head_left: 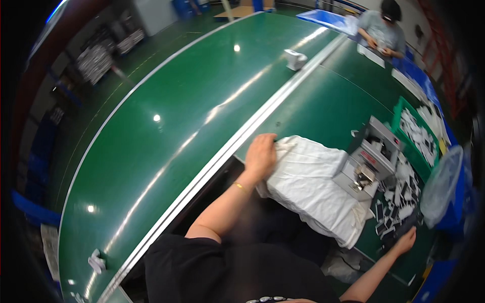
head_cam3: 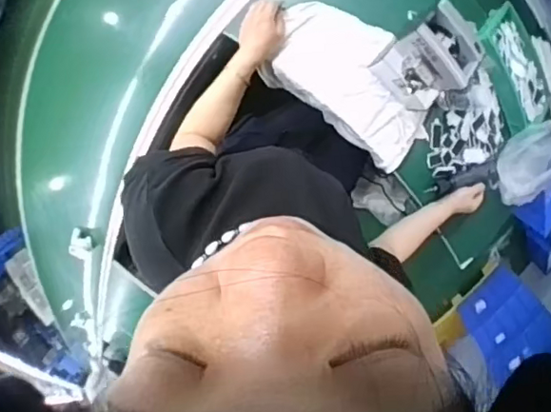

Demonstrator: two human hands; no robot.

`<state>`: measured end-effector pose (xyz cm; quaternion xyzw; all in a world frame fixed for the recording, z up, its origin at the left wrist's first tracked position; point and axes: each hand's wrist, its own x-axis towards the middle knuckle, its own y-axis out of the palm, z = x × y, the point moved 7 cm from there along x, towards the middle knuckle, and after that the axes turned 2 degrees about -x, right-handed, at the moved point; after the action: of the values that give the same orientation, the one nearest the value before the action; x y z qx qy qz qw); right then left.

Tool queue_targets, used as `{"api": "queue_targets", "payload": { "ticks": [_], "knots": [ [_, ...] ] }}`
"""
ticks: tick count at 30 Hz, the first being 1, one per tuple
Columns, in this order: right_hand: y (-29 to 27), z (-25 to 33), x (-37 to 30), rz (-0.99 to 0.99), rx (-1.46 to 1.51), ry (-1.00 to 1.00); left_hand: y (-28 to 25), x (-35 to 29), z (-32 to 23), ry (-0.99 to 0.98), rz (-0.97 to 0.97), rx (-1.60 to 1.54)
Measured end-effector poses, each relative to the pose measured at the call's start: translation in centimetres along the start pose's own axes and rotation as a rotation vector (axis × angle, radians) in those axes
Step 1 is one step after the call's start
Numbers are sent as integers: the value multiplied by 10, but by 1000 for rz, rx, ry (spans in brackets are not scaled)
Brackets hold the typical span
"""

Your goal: Assembling plastic device housings using an electric screwdriver and a press machine.

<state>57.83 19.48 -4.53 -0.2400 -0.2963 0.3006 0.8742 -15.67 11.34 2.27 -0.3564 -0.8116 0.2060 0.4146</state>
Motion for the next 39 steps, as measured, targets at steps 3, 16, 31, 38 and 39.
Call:
{"api": "queue_targets", "payload": {
  "ticks": [3, 16, 31, 38, 39],
  "knots": [
    [11, 11, -7, -48, 60, 10, -2, -1, 9, 11, 6, 46],
    [-3, 51, -36, -90, 234, 69, 0, 0, 0, 44, 19, 63],
    [-5, 57, -41, -91, 268, 86, 0, -1, 2, 36, 44, 85],
    [-1, 56, -42, -77, 252, 106, 1, -2, 5, 38, 36, 89],
    [-3, 57, -41, -85, 252, 108, 1, 0, 1, 42, 34, 86]
  ]
}}
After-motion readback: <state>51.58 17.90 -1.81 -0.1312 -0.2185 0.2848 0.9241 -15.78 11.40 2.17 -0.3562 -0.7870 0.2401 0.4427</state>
